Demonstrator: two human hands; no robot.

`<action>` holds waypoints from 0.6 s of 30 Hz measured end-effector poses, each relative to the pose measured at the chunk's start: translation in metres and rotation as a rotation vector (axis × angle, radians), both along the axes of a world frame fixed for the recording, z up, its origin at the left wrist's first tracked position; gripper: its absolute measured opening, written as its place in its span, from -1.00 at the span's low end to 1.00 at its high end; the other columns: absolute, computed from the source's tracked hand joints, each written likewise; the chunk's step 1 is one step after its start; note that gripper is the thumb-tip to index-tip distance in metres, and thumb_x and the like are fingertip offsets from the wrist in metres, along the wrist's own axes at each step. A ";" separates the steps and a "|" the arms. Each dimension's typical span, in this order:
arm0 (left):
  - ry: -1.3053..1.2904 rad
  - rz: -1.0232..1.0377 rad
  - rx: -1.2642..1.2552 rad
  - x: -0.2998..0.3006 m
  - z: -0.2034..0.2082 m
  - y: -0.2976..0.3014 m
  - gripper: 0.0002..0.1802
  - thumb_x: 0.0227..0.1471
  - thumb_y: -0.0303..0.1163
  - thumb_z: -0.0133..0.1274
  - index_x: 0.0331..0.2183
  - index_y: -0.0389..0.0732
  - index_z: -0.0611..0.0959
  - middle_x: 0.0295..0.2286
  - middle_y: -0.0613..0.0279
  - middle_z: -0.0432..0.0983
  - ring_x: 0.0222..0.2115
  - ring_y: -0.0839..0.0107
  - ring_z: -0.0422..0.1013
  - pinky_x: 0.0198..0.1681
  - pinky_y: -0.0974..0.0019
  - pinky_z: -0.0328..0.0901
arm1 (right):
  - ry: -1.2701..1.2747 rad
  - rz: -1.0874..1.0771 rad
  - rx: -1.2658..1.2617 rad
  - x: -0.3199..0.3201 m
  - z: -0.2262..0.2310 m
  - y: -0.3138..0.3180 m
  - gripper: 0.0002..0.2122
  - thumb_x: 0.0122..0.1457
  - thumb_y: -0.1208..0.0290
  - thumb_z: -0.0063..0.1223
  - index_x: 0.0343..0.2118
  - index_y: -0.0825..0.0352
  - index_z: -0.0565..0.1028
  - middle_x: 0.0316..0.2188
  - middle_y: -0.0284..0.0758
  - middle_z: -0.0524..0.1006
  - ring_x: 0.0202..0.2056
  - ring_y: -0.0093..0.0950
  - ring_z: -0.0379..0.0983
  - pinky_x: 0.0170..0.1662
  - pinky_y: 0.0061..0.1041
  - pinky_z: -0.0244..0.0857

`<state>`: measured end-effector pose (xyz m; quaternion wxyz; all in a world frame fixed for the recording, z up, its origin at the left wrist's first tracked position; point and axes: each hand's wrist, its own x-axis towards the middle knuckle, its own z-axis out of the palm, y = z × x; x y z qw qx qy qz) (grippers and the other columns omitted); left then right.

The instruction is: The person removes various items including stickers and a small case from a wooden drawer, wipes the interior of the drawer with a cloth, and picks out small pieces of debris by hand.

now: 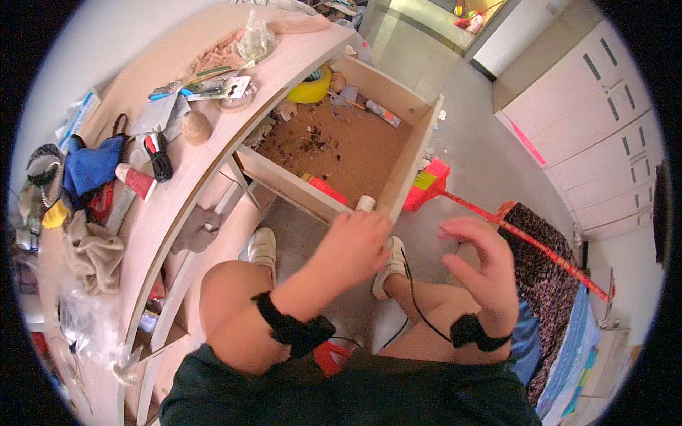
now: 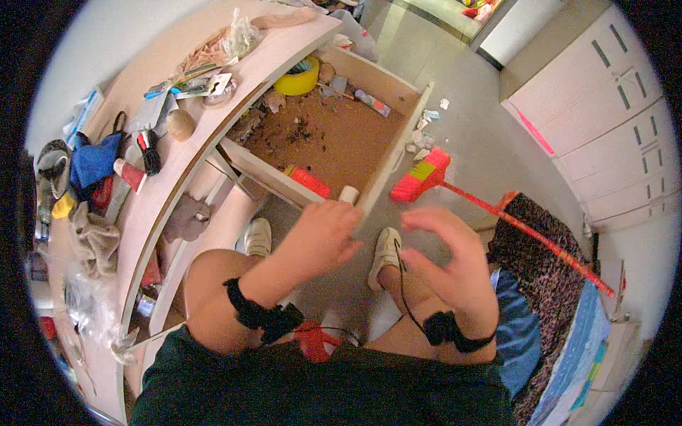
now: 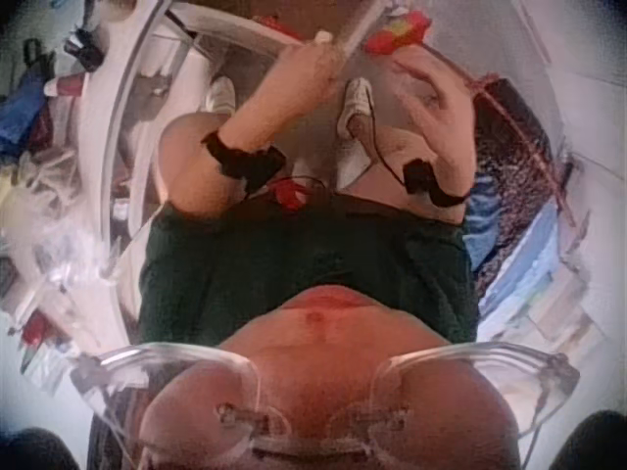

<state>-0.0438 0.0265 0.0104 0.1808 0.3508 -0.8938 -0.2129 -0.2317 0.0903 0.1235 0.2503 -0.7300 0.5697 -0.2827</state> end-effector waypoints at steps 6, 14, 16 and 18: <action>0.121 0.135 -0.174 -0.035 -0.003 -0.011 -0.58 -0.20 -0.30 0.03 -0.21 -0.21 0.44 -0.35 0.17 0.34 -0.23 0.26 0.27 -0.12 0.15 0.13 | -0.260 0.191 -0.175 0.065 0.071 -0.046 -0.70 -0.07 0.49 0.10 -0.22 0.41 0.41 -0.30 -0.22 0.48 -0.23 -0.35 0.41 -0.06 -0.42 0.16; 0.335 -0.075 -0.080 -0.036 -0.013 0.002 -0.43 -0.15 -0.05 0.03 -0.07 -0.07 0.42 -0.11 0.07 0.28 -0.04 0.14 0.17 0.01 0.03 0.06 | 0.664 0.183 0.117 0.048 -0.021 -0.310 -0.72 -0.01 0.33 0.07 -0.24 0.35 0.43 -0.38 -0.24 0.51 -0.35 -0.39 0.46 -0.30 -0.45 0.32; 0.237 -0.064 -0.079 -0.033 -0.016 0.001 -0.43 -0.15 -0.04 0.02 -0.08 -0.08 0.42 -0.09 0.07 0.28 -0.04 0.14 0.17 0.01 0.02 0.05 | 0.884 0.213 0.320 0.045 -0.051 -0.347 -0.69 -0.02 0.33 0.04 -0.20 0.35 0.43 -0.31 -0.19 0.50 -0.30 -0.27 0.44 -0.23 -0.40 0.30; 0.140 -0.059 -0.074 -0.029 -0.013 0.000 -0.42 -0.15 -0.03 0.02 -0.08 -0.10 0.42 -0.08 0.07 0.28 -0.04 0.14 0.18 0.01 0.01 0.05 | 0.912 0.200 0.448 0.032 -0.090 -0.370 -0.69 -0.04 0.31 0.04 -0.22 0.34 0.44 -0.30 -0.15 0.50 -0.29 -0.21 0.43 -0.22 -0.36 0.30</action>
